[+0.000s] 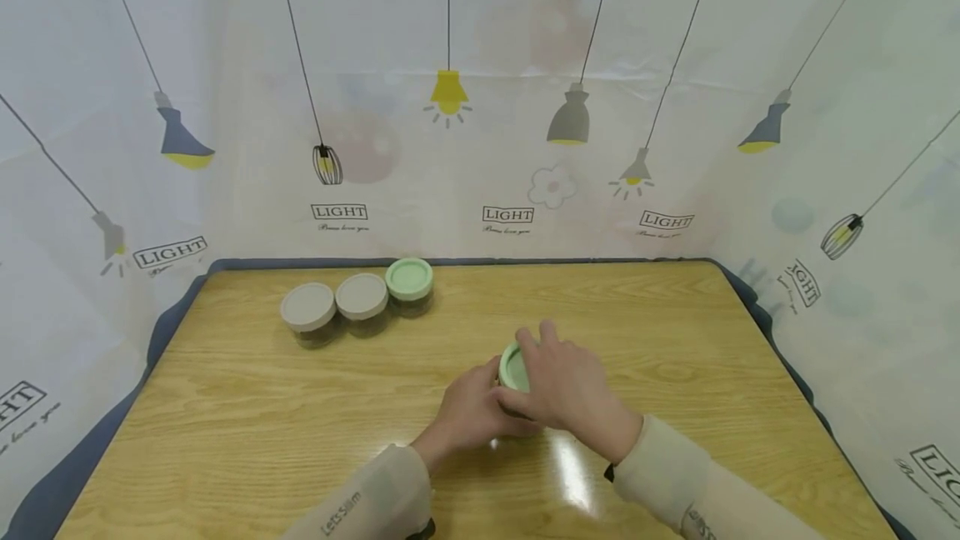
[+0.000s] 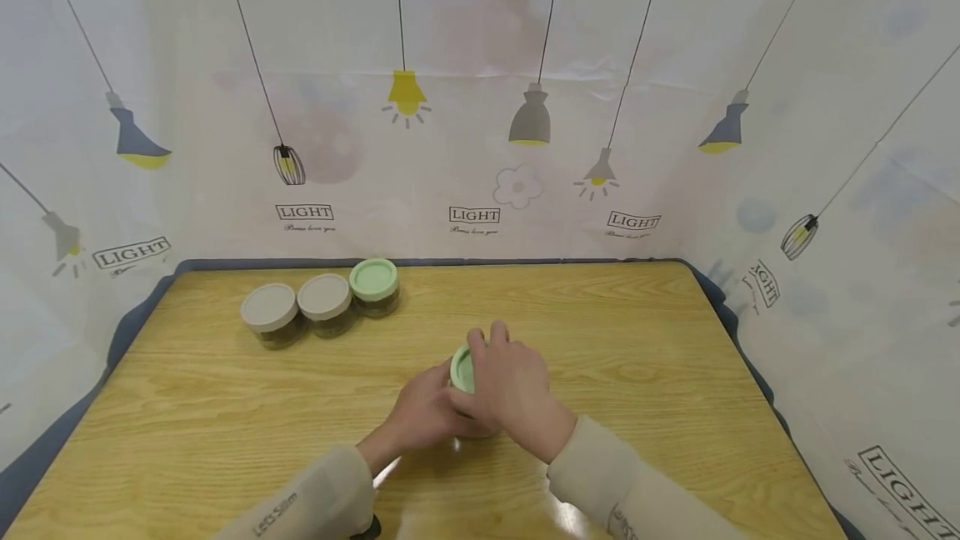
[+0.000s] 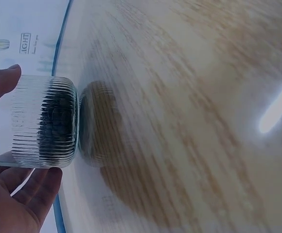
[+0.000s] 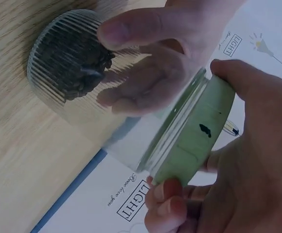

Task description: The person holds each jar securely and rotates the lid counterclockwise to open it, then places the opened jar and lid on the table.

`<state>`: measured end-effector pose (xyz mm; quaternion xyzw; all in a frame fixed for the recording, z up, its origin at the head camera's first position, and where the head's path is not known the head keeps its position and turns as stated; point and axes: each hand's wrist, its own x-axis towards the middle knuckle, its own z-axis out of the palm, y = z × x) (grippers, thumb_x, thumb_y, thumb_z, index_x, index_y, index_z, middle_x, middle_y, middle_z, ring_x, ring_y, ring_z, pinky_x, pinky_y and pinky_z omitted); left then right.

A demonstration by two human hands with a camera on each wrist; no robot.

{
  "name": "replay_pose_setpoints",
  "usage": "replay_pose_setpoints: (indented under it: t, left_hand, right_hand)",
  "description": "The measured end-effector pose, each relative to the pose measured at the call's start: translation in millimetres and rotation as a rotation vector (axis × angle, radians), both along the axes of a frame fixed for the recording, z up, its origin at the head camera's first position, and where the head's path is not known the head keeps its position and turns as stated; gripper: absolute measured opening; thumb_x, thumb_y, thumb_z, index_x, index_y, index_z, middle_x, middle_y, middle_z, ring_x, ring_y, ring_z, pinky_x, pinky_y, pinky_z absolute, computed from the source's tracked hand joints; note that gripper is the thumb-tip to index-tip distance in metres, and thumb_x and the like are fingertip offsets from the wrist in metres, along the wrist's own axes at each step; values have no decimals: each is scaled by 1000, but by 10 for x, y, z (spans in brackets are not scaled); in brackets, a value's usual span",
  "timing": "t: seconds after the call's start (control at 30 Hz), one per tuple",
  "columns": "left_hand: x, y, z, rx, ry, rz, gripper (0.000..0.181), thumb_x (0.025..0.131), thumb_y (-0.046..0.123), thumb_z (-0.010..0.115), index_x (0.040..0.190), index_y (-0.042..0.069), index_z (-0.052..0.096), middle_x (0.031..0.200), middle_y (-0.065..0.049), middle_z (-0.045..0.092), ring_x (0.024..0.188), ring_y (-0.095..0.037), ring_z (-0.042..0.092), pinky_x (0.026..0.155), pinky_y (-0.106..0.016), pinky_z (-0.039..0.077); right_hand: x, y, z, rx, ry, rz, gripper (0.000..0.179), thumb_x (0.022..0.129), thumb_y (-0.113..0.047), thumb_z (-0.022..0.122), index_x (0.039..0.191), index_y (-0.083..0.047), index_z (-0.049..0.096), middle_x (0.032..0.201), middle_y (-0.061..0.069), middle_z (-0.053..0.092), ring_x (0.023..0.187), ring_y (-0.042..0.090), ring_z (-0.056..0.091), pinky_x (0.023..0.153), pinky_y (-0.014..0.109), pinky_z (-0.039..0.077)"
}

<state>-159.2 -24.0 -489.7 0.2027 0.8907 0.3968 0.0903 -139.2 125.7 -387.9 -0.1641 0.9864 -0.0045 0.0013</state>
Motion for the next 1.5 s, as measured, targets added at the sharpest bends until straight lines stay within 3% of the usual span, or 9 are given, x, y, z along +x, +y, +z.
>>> replay_pose_setpoints:
  t: [0.23, 0.5, 1.03, 1.5]
  left_hand:
    - [4, -8, -14, 12, -25, 4, 83, 66, 62, 80, 133, 24, 51, 113, 10, 66, 99, -8, 63, 82, -31, 52]
    - [-8, -3, -57, 7, -20, 10, 81, 65, 60, 81, 132, 24, 53, 113, 10, 67, 101, -9, 63, 85, -33, 52]
    - [22, 5, -6, 38, -47, 21, 85, 63, 58, 83, 134, 25, 51, 117, 10, 66, 105, -10, 61, 89, -36, 50]
    - [15, 20, -5, -5, -3, 7, 87, 63, 62, 82, 136, 25, 50, 119, 9, 66, 106, -13, 63, 86, -36, 53]
  right_hand:
    - [-84, 55, -23, 22, -63, 81, 68, 82, -62, 60, 131, -17, 48, 110, 12, 52, 68, 18, 53, 50, 32, 46]
    - [-127, 105, -28, 35, -68, 145, 65, 80, -61, 60, 126, -17, 49, 111, 11, 52, 69, 16, 52, 51, 31, 45]
    - [-127, 122, 86, 30, -72, 131, 69, 81, -65, 56, 131, -19, 47, 112, 11, 53, 71, 16, 52, 51, 30, 44]
    - [-118, 138, 291, 21, -32, 130, 68, 80, -59, 58, 133, -18, 48, 109, 11, 52, 70, 18, 53, 51, 30, 43]
